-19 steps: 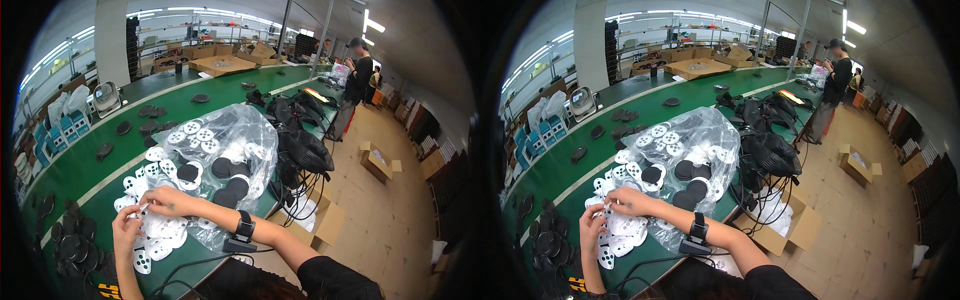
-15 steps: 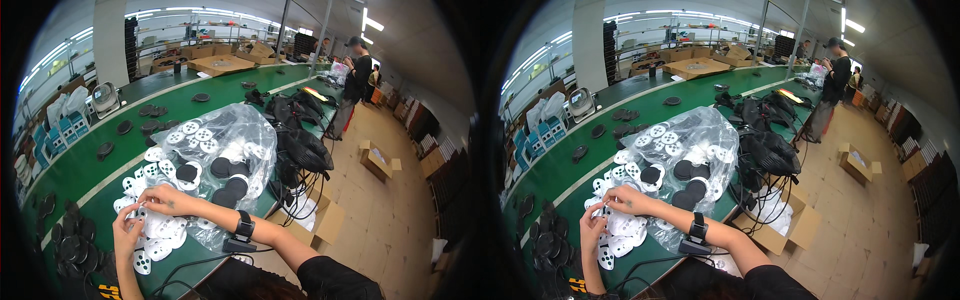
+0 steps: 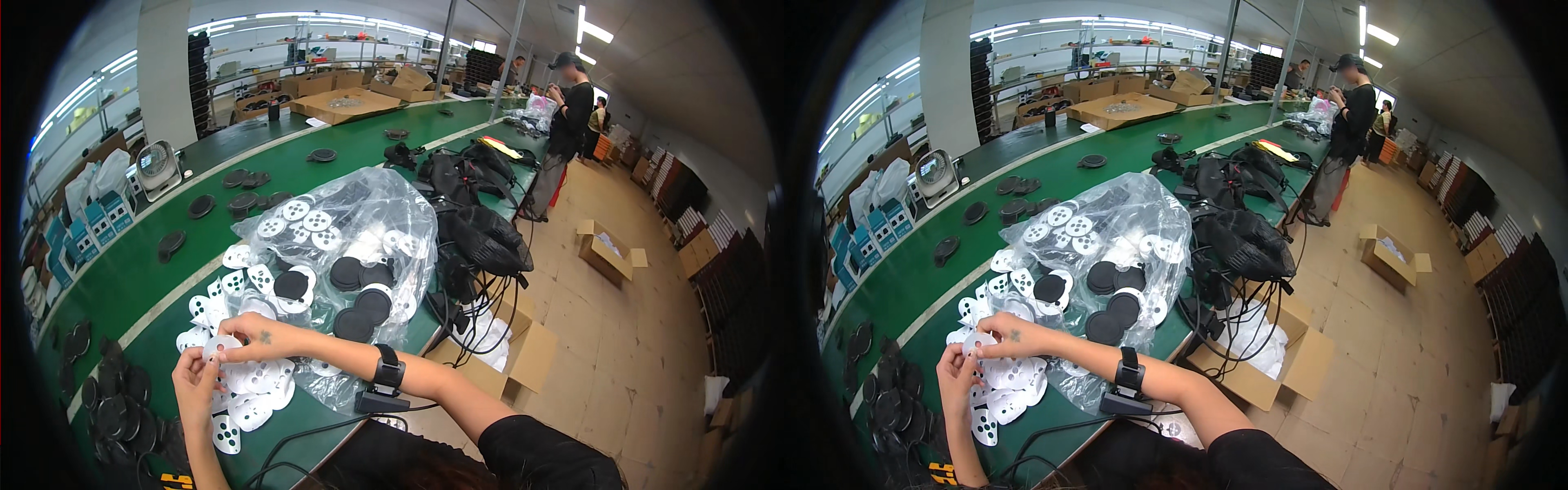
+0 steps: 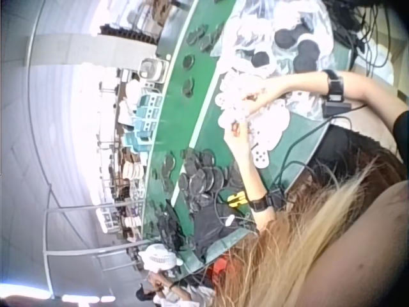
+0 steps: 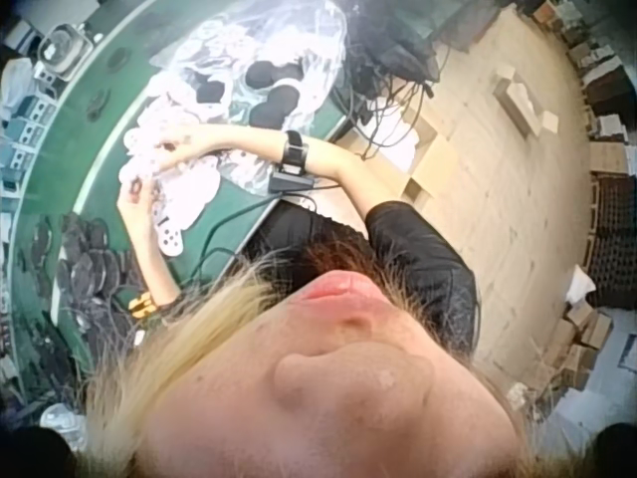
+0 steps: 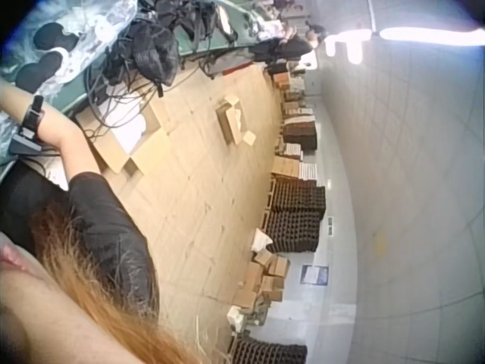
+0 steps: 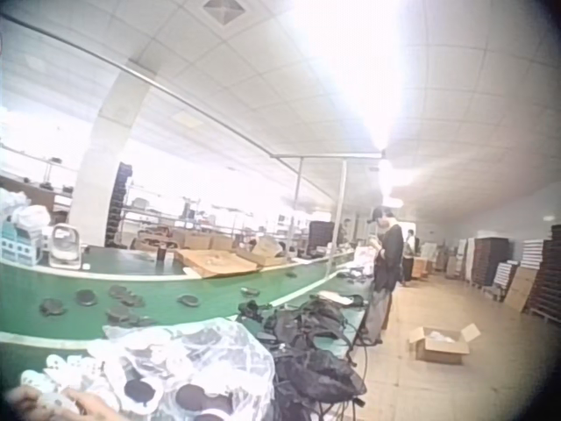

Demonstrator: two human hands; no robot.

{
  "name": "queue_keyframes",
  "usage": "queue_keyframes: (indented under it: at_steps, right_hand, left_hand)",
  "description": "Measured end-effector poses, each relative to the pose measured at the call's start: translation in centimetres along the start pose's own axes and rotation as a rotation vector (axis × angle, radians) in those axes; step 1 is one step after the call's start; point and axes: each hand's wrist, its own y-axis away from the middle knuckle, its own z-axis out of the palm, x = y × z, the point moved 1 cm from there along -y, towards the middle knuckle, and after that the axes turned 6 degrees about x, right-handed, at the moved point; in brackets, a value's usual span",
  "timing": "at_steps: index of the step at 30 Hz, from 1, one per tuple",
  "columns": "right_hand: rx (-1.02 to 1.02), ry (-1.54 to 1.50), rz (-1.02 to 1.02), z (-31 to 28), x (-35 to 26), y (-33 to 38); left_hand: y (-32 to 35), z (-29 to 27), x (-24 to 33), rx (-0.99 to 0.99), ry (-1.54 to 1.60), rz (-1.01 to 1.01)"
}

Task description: Applying circular stickers to black plastic base components in a factory setting.

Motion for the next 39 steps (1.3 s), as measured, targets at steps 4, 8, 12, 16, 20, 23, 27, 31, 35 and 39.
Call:
queue_keyframes:
  at_steps: [4,8,12,16,20,23,27,31,35,39]
  right_hand:
    - [-0.044,-0.175,0.174,0.0,-1.3,0.2]
    - [-0.084,-0.385,0.302,-0.1,-2.1,0.1]
    - [-0.147,-0.426,0.318,-0.1,-1.8,0.2]
    - [-0.211,-0.51,0.332,0.3,-1.4,0.2]
    - [-0.171,-0.517,0.36,0.2,-1.9,0.2]
    - [-0.157,-0.515,0.399,-0.1,-2.1,0.2]
    - [-0.168,-0.484,0.359,-0.2,-2.0,0.2]
    - [-0.175,-0.339,0.303,-0.3,-1.2,0.1]
    - [-0.153,-0.326,0.27,-0.5,-1.3,0.1]
    - [-0.158,-0.442,0.296,-0.3,-2.5,0.0]
  left_hand:
    - [0.0,-0.1,-0.1,0.008,0.029,0.01]
    - [0.0,-0.5,-0.3,0.012,0.034,0.03]
    - [0.1,-0.3,-0.3,-0.032,0.068,0.048]
    - [0.4,-0.1,0.1,-0.105,0.146,-0.023]
    - [0.5,-0.2,0.1,-0.154,0.188,-0.1]
    - [0.8,0.3,0.5,-0.215,0.213,-0.163]
    - [0.9,0.3,0.4,-0.24,0.283,-0.176]
    - [0.9,0.2,0.2,-0.22,0.372,-0.199]
    - [0.8,0.3,0.1,-0.233,0.453,-0.215]
    - [0.7,-0.2,-0.1,-0.24,0.523,-0.218]
